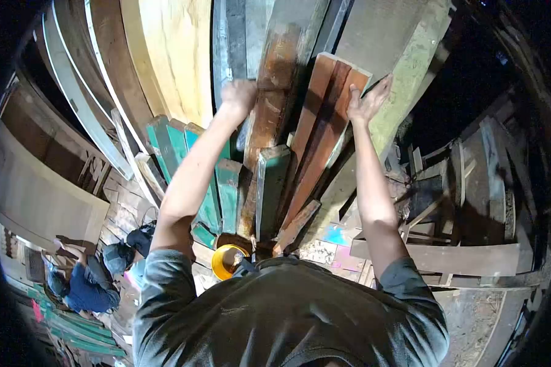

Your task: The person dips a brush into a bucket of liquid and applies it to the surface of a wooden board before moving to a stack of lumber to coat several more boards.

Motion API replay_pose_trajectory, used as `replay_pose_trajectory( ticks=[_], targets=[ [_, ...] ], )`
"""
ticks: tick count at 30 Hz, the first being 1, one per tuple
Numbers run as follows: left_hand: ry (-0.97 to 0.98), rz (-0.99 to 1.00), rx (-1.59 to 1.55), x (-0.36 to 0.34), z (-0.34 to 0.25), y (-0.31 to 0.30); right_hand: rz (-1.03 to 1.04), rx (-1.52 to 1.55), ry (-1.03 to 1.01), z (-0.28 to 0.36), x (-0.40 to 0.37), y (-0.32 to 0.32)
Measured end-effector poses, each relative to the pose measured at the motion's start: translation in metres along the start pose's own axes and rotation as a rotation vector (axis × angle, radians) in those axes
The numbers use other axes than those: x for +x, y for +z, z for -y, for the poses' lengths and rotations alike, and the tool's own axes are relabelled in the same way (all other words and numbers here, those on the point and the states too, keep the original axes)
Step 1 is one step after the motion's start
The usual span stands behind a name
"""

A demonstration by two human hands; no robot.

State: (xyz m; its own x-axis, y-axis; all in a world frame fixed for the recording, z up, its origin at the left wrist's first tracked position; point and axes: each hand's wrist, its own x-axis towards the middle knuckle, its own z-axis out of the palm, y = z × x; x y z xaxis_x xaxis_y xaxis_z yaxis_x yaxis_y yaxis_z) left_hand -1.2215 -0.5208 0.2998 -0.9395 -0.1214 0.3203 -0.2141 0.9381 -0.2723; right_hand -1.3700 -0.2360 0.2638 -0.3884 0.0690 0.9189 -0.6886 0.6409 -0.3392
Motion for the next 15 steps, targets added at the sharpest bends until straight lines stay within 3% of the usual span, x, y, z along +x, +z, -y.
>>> replay_pose_trajectory(
  ticks=[4, 7, 8, 11, 13, 15],
  targets=[
    [-0.047, -0.181, 0.043, 0.025, 0.012, -0.048, 0.007, 0.003, -0.007, 0.004, 0.002, -0.004],
    [-0.171, -0.147, -0.094, 0.037, 0.014, -0.072, -0.018, 0.001, -0.014, 0.007, 0.003, -0.004],
    [-0.125, -0.167, -0.085, 0.036, 0.015, -0.070, -0.001, 0.030, -0.014, 0.008, 0.005, -0.006],
    [-0.176, -0.049, -0.148, 0.041, 0.000, -0.034, 0.001, 0.020, 0.003, 0.009, 0.004, -0.008],
    [-0.183, -0.022, -0.139, 0.041, -0.012, 0.023, 0.004, 0.024, -0.005, 0.003, 0.002, -0.004],
    [-0.156, -0.088, -0.199, 0.014, -0.026, 0.052, 0.026, 0.028, 0.050, 0.012, 0.003, -0.008]
  ],
)
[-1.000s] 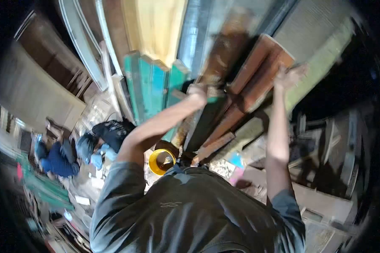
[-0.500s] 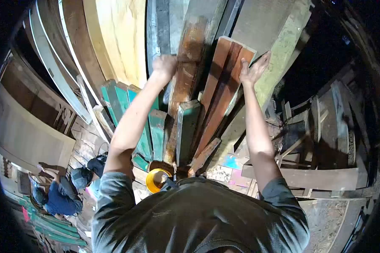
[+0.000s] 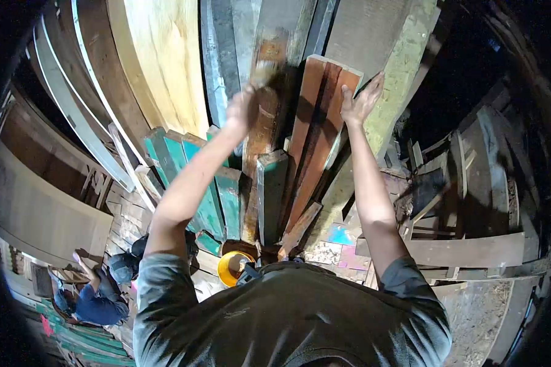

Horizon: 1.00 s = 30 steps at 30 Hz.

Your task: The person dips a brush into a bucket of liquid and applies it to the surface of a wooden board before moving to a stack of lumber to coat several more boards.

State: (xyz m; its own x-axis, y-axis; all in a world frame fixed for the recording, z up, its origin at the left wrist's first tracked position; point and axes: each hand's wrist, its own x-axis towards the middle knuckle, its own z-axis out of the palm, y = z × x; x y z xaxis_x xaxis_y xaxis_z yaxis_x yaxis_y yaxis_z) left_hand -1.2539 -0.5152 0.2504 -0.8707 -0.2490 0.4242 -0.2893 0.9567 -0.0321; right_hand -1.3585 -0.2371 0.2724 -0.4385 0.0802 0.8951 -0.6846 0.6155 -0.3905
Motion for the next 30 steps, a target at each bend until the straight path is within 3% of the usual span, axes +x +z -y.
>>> replay_pose_trajectory(
  ticks=[4, 10, 12, 14, 16, 18, 22, 26, 28, 30],
  targets=[
    [-0.135, 0.265, 0.017, -0.046, -0.017, 0.002, 0.005, -0.043, -0.006, -0.001, 0.000, 0.000],
    [0.231, 0.429, 0.178, -0.021, -0.003, -0.087, -0.012, -0.071, -0.025, -0.005, 0.001, 0.000],
    [0.183, 0.316, 0.176, 0.010, -0.003, -0.106, -0.019, -0.077, -0.034, -0.009, 0.001, 0.003],
    [0.179, 0.393, 0.325, 0.043, -0.010, -0.144, -0.017, -0.075, -0.013, -0.012, 0.002, 0.005],
    [0.197, 0.345, 0.310, 0.073, -0.012, -0.167, 0.018, -0.040, 0.060, -0.011, 0.002, 0.004],
    [0.194, 0.129, 0.303, 0.120, -0.001, -0.165, 0.021, -0.034, 0.066, -0.017, 0.004, 0.007],
    [0.216, 0.025, 0.434, 0.149, -0.017, -0.240, -0.003, 0.003, 0.044, -0.012, 0.003, 0.004],
    [0.192, -0.138, 0.323, 0.186, -0.005, -0.258, 0.020, 0.024, 0.137, -0.004, 0.004, 0.003],
    [0.214, -0.196, 0.360, 0.196, 0.001, -0.245, 0.016, -0.079, 0.058, 0.006, 0.006, -0.007],
    [0.161, -0.108, 0.191, 0.196, 0.001, -0.220, 0.051, -0.108, 0.118, 0.007, 0.008, -0.005]
  ],
)
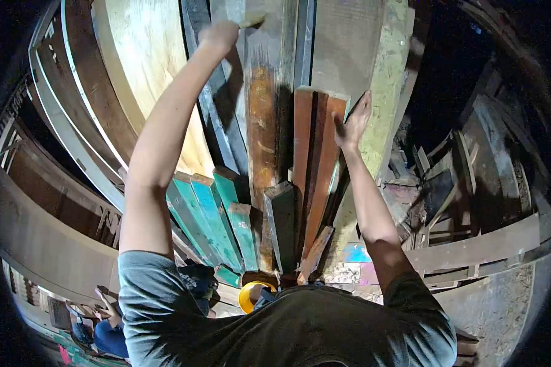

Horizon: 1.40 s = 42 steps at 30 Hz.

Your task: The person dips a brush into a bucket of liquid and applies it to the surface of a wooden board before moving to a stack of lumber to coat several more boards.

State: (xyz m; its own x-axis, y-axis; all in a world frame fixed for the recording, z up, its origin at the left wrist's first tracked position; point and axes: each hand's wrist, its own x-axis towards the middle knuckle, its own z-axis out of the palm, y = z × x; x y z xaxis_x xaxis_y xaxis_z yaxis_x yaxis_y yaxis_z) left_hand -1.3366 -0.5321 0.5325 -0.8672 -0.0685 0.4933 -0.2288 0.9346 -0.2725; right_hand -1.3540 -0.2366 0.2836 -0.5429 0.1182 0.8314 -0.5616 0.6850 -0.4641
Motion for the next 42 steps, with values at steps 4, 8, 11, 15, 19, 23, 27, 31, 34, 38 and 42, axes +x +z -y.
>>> replay_pose_trajectory(
  ticks=[4, 8, 11, 15, 19, 23, 27, 31, 34, 38, 42],
  targets=[
    [0.059, -0.125, 0.043, -0.067, -0.022, 0.070, -0.034, 0.021, -0.064, -0.029, 0.000, 0.023],
    [0.054, 0.206, 0.081, -0.157, -0.041, 0.107, -0.025, 0.069, -0.062, -0.008, -0.002, 0.001],
    [0.159, 0.411, 0.132, -0.190, -0.039, 0.106, -0.037, 0.078, -0.061, -0.006, -0.002, 0.000],
    [0.243, 0.464, 0.116, -0.184, -0.022, 0.077, -0.077, 0.064, -0.105, -0.006, 0.000, -0.001],
    [0.073, 0.361, 0.131, -0.120, -0.007, 0.070, -0.062, 0.039, -0.093, -0.008, -0.001, 0.000],
    [0.138, 0.282, 0.247, -0.063, -0.003, 0.027, -0.015, 0.049, -0.038, -0.010, -0.003, 0.003],
    [0.126, 0.320, 0.317, -0.009, -0.006, -0.008, -0.013, 0.079, -0.054, -0.003, -0.002, -0.005],
    [0.086, 0.181, 0.358, 0.019, -0.010, -0.036, -0.033, 0.094, -0.071, -0.002, -0.002, -0.003],
    [0.075, 0.064, 0.331, 0.032, 0.004, -0.048, -0.017, 0.091, -0.066, -0.005, -0.002, -0.002],
    [0.082, -0.039, 0.375, 0.036, 0.030, -0.040, -0.020, 0.095, -0.076, -0.006, -0.004, -0.002],
    [0.054, -0.256, 0.245, 0.016, 0.029, -0.033, -0.053, 0.103, -0.116, -0.009, -0.003, 0.002]
  ],
)
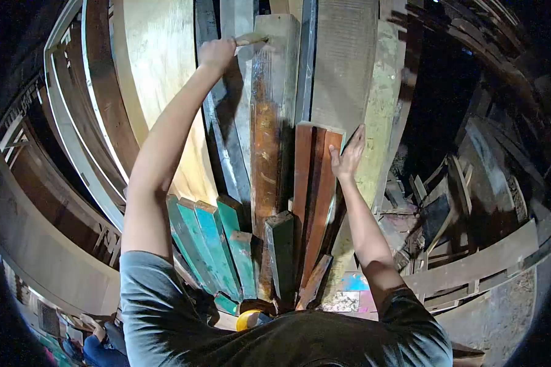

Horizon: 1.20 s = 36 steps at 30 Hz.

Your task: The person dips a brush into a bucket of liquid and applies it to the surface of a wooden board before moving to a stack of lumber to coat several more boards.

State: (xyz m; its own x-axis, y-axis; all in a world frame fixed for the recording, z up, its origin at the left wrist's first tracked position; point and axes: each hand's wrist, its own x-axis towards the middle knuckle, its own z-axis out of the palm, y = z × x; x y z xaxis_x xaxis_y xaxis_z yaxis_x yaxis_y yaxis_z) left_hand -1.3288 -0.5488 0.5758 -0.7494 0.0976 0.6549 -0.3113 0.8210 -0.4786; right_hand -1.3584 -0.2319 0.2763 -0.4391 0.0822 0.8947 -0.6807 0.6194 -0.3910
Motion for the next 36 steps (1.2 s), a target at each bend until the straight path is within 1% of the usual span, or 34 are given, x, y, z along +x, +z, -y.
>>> replay_pose_trajectory(
  ticks=[2, 3, 6, 8, 9, 12, 15, 18, 19, 22, 23, 26, 28, 30, 32, 35, 36],
  targets=[
    [-0.020, 0.015, -0.017, -0.008, -0.005, 0.002, 0.020, -0.005, 0.027, 0.000, 0.000, 0.001],
    [0.049, 0.036, -0.040, -0.012, -0.008, 0.009, 0.032, -0.009, 0.041, 0.000, 0.000, 0.000],
    [0.100, 0.089, -0.138, -0.034, -0.023, 0.053, 0.036, -0.038, 0.049, 0.000, -0.001, 0.000],
    [0.044, 0.261, -0.085, -0.056, -0.042, 0.040, 0.027, -0.032, 0.047, -0.002, 0.002, 0.000],
    [-0.021, 0.312, -0.175, -0.061, -0.047, 0.057, 0.026, -0.029, 0.049, -0.001, 0.000, 0.001],
    [0.069, 0.480, -0.103, -0.102, -0.060, 0.029, 0.027, -0.055, 0.069, 0.002, 0.001, 0.000],
    [0.153, 0.596, -0.033, -0.124, -0.060, 0.037, 0.031, -0.044, 0.088, 0.003, 0.001, 0.000],
    [0.258, 0.939, 0.036, -0.114, -0.060, -0.009, 0.014, -0.006, 0.069, 0.003, 0.001, -0.002],
    [0.259, 1.042, 0.045, -0.102, -0.064, 0.001, 0.015, -0.006, 0.066, 0.001, 0.000, 0.000],
    [0.367, 0.682, -0.133, -0.087, -0.065, 0.005, 0.006, 0.003, 0.047, 0.002, 0.001, 0.000],
    [0.248, 0.605, -0.149, -0.078, -0.069, 0.003, 0.001, 0.006, 0.039, 0.003, 0.002, -0.001],
    [0.197, 0.440, -0.090, -0.046, -0.073, -0.022, -0.030, 0.007, 0.003, 0.003, 0.001, 0.000],
    [0.081, 0.341, -0.164, -0.023, -0.071, -0.029, -0.039, 0.012, -0.008, -0.001, 0.002, 0.003],
    [0.111, 0.255, -0.146, 0.001, -0.068, -0.032, -0.045, -0.009, -0.010, -0.004, 0.000, 0.006],
    [0.104, 0.120, -0.072, 0.024, -0.062, -0.023, -0.041, 0.014, 0.002, -0.006, -0.001, 0.007],
    [0.123, -0.028, -0.009, 0.041, -0.052, -0.029, -0.029, 0.022, 0.016, 0.000, 0.001, 0.003],
    [0.102, -0.007, -0.003, 0.036, -0.054, -0.039, -0.028, 0.014, 0.014, 0.000, 0.001, 0.002]
  ],
)
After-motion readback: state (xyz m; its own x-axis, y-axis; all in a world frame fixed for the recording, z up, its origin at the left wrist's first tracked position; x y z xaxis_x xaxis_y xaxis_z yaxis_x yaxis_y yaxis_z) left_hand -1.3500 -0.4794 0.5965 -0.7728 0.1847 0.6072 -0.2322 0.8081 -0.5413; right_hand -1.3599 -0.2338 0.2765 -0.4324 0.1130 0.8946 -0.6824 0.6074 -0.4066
